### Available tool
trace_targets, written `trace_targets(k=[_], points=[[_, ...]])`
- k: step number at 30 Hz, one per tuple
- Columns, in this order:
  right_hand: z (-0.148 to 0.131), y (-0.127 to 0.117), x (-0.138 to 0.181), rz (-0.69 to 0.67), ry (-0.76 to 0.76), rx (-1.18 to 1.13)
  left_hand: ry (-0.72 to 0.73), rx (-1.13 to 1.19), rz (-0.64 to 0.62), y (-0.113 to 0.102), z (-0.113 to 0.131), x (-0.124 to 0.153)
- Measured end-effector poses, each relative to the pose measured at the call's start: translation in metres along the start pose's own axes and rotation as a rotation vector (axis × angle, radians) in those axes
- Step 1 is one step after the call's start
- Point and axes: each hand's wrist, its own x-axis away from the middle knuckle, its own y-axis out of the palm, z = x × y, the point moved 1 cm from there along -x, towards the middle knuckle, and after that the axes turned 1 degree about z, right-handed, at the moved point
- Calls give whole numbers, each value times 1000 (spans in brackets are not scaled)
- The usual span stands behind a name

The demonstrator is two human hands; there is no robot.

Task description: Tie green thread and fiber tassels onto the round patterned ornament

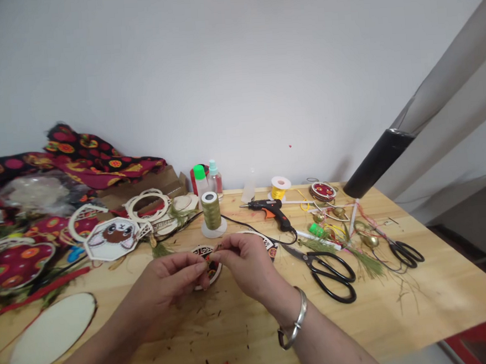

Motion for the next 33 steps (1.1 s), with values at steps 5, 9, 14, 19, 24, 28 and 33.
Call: trace_targets(k=[5,9,14,19,24,28,33], points=[[-1,0,1,22,-81,112,-67,224,-86,-3,-6,-3],[-2,2,2,33,-94,143,-78,294,-130,-4,-9,-4],[0,0,0,73,-78,120,75,2,-41,-4,-4,2],[0,-1,-1,84,-25,40,354,-322,49,-1,-2,1],[-2,-1,0,76,27,-47,518,-492,151,1,-6,2],[0,-2,-2,77,29,-50,468,-461,154,-1,-7,3],[0,-3,-2,90,30,-31,331,-246,135,-4,-4,0]])
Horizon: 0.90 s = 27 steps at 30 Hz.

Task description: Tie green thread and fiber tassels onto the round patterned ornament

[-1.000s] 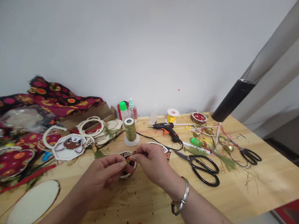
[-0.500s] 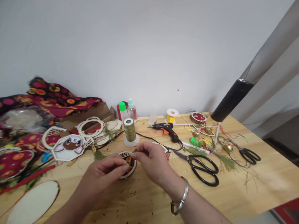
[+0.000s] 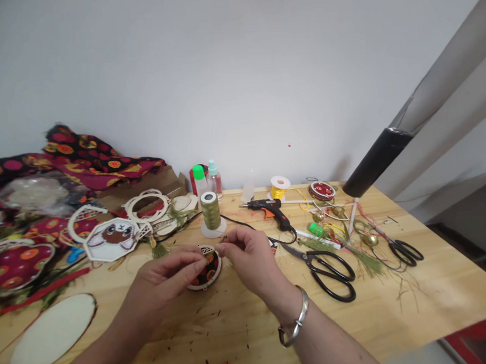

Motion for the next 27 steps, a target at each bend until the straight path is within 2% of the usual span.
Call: trace_targets(k=[6,17,23,27], points=[[0,-2,0,22,-5,38,72,-47,144,-2,-3,-2],[-1,0,0,48,-21,57,90,-118,226,-6,-3,-3],[1,0,0,43,-16,54,201,-229,199,-6,-1,-1],[-1,-1,0,49,10,65,144,-168,168,-6,0,-2]])
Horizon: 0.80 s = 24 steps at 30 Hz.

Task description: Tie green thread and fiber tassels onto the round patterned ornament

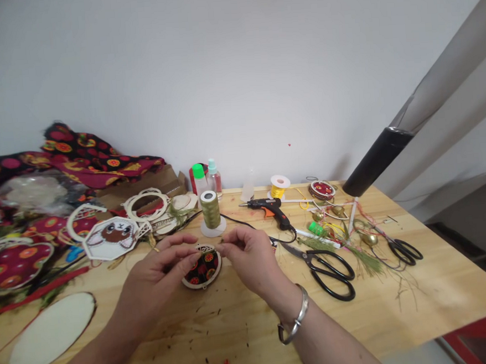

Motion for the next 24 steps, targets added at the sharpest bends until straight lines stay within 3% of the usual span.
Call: trace_targets(k=[9,16,24], points=[[-1,-2,0,-63,70,-94,-405,357,-133,1,3,2],[-4,-1,1,-63,101,-186,-439,536,-275,4,1,3],[-4,-1,2,-66,129,-223,-458,597,-243,4,-2,4]])
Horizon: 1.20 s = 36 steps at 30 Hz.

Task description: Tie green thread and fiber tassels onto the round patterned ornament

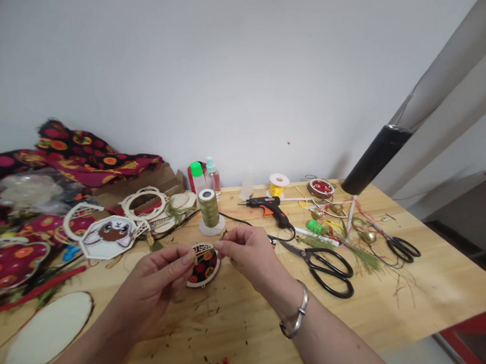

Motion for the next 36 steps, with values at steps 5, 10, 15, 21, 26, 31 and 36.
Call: trace_targets(k=[5,10,15,21,26,31,36], points=[[0,-1,-1,2,4,9,57,-75,-67,0,0,3],[-1,-1,-1,1,19,1,43,-153,-31,1,2,2],[-2,-2,-2,2,0,6,37,-184,29,0,3,0],[0,-3,-3,6,-5,8,7,-181,31,-1,1,-1],[1,-4,-4,2,0,1,-8,-211,61,-2,3,-1],[0,-3,-3,10,-1,45,39,-310,148,-3,9,0],[-2,-1,-3,24,2,66,167,-470,230,-5,9,-1]])
